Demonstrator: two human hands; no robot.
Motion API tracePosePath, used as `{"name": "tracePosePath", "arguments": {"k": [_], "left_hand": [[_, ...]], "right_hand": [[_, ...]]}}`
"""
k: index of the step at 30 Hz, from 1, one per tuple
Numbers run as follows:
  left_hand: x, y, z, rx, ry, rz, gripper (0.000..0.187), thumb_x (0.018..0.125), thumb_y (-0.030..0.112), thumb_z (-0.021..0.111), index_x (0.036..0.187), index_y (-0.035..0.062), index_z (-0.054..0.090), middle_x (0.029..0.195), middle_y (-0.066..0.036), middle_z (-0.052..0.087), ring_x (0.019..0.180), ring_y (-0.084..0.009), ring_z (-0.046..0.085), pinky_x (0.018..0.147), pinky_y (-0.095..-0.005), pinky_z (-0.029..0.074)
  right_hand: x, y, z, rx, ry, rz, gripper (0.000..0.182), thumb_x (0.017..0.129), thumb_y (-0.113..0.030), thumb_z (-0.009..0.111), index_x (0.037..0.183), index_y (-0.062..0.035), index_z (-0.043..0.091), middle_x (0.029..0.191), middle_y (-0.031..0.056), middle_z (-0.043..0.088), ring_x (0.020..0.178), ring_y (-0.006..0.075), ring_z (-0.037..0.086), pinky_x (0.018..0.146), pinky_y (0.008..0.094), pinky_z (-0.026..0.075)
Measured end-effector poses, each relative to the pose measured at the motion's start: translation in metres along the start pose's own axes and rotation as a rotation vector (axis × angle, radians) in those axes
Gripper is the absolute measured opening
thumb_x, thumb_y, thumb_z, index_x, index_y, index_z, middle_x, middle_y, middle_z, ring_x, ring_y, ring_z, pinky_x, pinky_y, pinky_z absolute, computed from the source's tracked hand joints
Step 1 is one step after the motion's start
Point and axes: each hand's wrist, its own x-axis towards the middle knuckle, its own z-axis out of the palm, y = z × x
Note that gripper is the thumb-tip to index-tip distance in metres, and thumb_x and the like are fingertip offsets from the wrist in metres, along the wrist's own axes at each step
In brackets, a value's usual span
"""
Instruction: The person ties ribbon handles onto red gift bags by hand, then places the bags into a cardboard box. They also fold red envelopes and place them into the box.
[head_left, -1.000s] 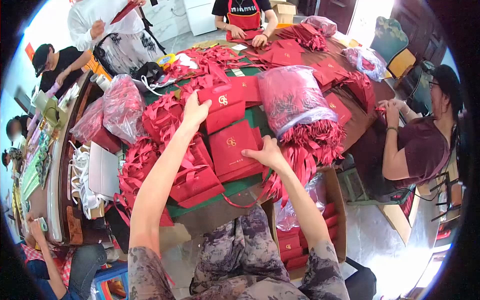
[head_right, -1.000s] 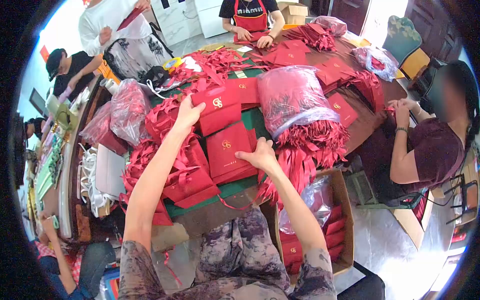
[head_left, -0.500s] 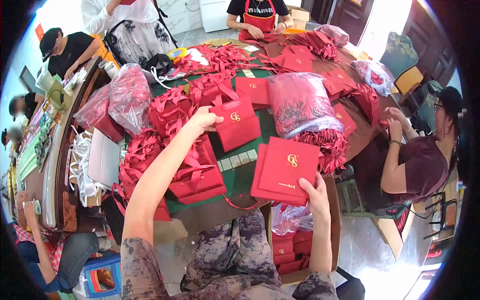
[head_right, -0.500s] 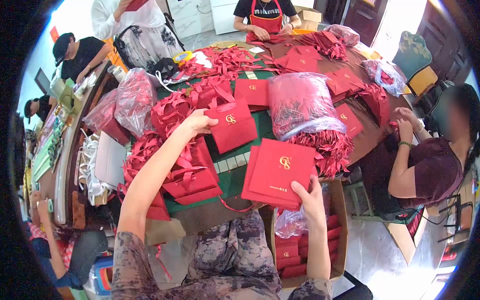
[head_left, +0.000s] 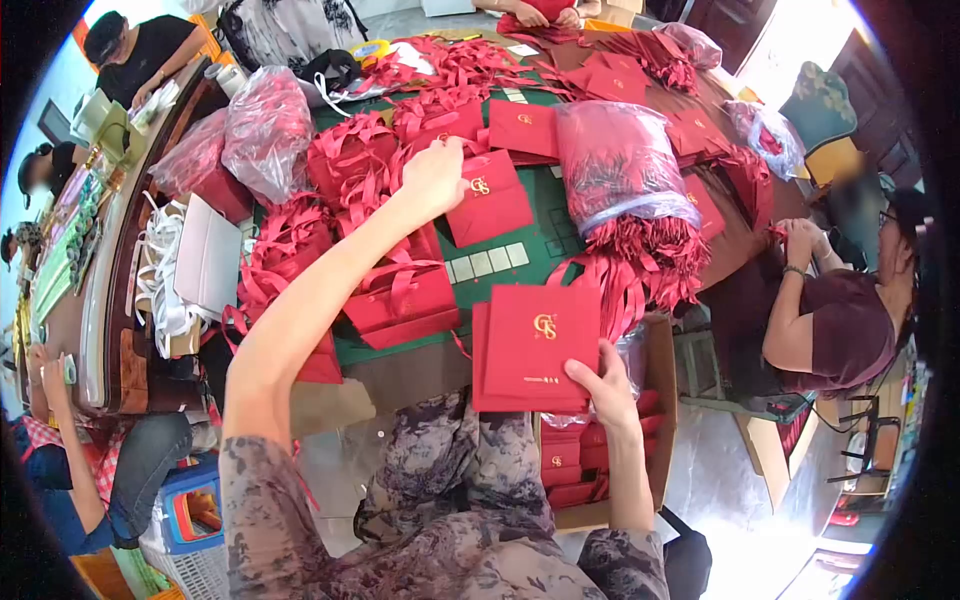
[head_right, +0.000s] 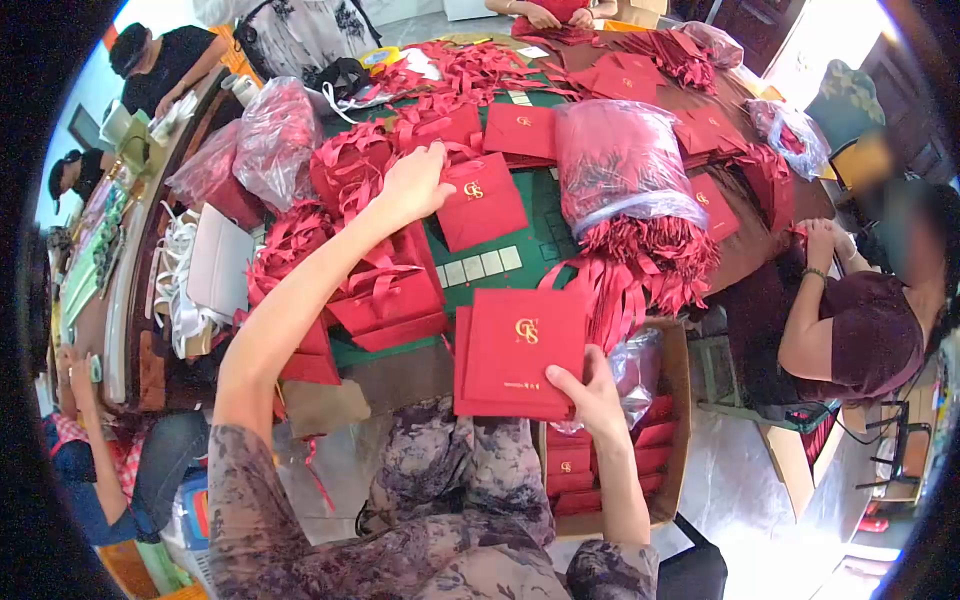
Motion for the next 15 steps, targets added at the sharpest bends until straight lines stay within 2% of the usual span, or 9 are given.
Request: {"name": "tracePosePath", "arguments": {"k": [1,3,5,7,9,11,12,14,15], "left_hand": [[-0.012,0.007,-0.011,-0.001,0.000,0.003,0.045,0.081,0.020,0.074,0.114,-0.0002,0.052,0.105,-0.023,0.062,0.095,-0.0405,0.067,0.079,-0.0488,0.056],[-0.049,0.027,-0.029,-0.267,0.042,0.193,0.042,0.080,0.025,0.075,0.108,0.0025,0.054,0.102,-0.020,0.062,0.096,-0.0407,0.063,0.084,-0.0492,0.051],[-0.101,0.058,-0.051,-0.391,-0.095,0.165,0.040,0.081,0.027,0.074,0.109,0.0042,0.056,0.103,-0.018,0.061,0.098,-0.0388,0.061,0.088,-0.0475,0.049],[-0.152,0.076,-0.038,-0.371,-0.041,0.299,0.047,0.080,0.028,0.075,0.117,0.0048,0.057,0.112,-0.018,0.059,0.106,-0.0367,0.057,0.091,-0.0457,0.047],[-0.189,0.092,-0.024,-0.341,-0.132,0.352,0.058,0.078,0.030,0.077,0.126,0.0056,0.055,0.122,-0.017,0.055,0.112,-0.0354,0.053,0.092,-0.0449,0.046],[-0.212,0.098,0.008,-0.249,-0.028,0.442,0.065,0.075,0.033,0.079,0.129,0.0052,0.054,0.126,-0.016,0.053,0.113,-0.0354,0.052,0.092,-0.0451,0.046],[-0.218,0.103,0.023,-0.188,-0.006,0.429,0.055,0.079,0.025,0.073,0.127,0.0050,0.057,0.125,-0.017,0.054,0.113,-0.0339,0.053,0.093,-0.0443,0.046],[-0.223,0.101,0.063,-0.175,0.050,0.415,0.050,0.080,0.021,0.069,0.126,0.0051,0.058,0.125,-0.016,0.054,0.113,-0.0334,0.053,0.092,-0.0436,0.046],[-0.221,0.103,0.065,-0.160,0.095,0.401,0.046,0.081,0.017,0.065,0.124,0.0052,0.059,0.124,-0.016,0.055,0.112,-0.0328,0.053,0.092,-0.0428,0.046]], "right_hand": [[0.004,-0.002,0.006,-0.042,-0.016,-0.011,0.059,0.085,-0.012,0.077,0.133,0.0055,0.049,0.124,0.0144,0.061,0.115,0.0189,0.059,0.101,0.0332,0.046],[0.017,0.002,0.016,-0.020,-0.032,-0.006,0.055,0.085,-0.014,0.078,0.129,0.0051,0.051,0.121,0.0140,0.063,0.113,0.0188,0.059,0.100,0.0324,0.046],[0.028,0.009,0.024,-0.056,-0.025,-0.013,0.051,0.087,-0.015,0.077,0.127,0.0048,0.052,0.119,0.0125,0.064,0.110,0.0180,0.060,0.099,0.0322,0.047],[0.046,0.020,0.024,-0.071,-0.024,-0.079,0.050,0.088,-0.016,0.076,0.127,0.0050,0.052,0.116,0.0116,0.065,0.107,0.0171,0.062,0.096,0.0315,0.048],[0.064,0.027,0.020,-0.181,-0.013,-0.146,0.048,0.090,-0.017,0.074,0.127,0.0054,0.054,0.115,0.0116,0.067,0.104,0.0163,0.063,0.093,0.0307,0.050],[0.066,0.011,0.023,-0.191,-0.042,-0.215,0.047,0.090,-0.020,0.075,0.124,0.0064,0.058,0.114,0.0132,0.068,0.103,0.0159,0.064,0.091,0.0306,0.051],[0.071,0.012,0.022,-0.314,0.005,-0.229,0.048,0.088,-0.025,0.076,0.122,0.0062,0.060,0.115,0.0167,0.068,0.104,0.0201,0.065,0.092,0.0326,0.051],[0.079,0.021,0.019,-0.535,0.085,-0.310,0.050,0.086,-0.034,0.076,0.117,0.0035,0.065,0.113,0.0228,0.067,0.101,0.0313,0.067,0.089,0.0387,0.052],[0.075,0.017,0.021,-0.537,0.084,-0.314,0.050,0.086,-0.034,0.076,0.117,0.0035,0.065,0.113,0.0228,0.067,0.101,0.0313,0.067,0.089,0.0387,0.052]]}}
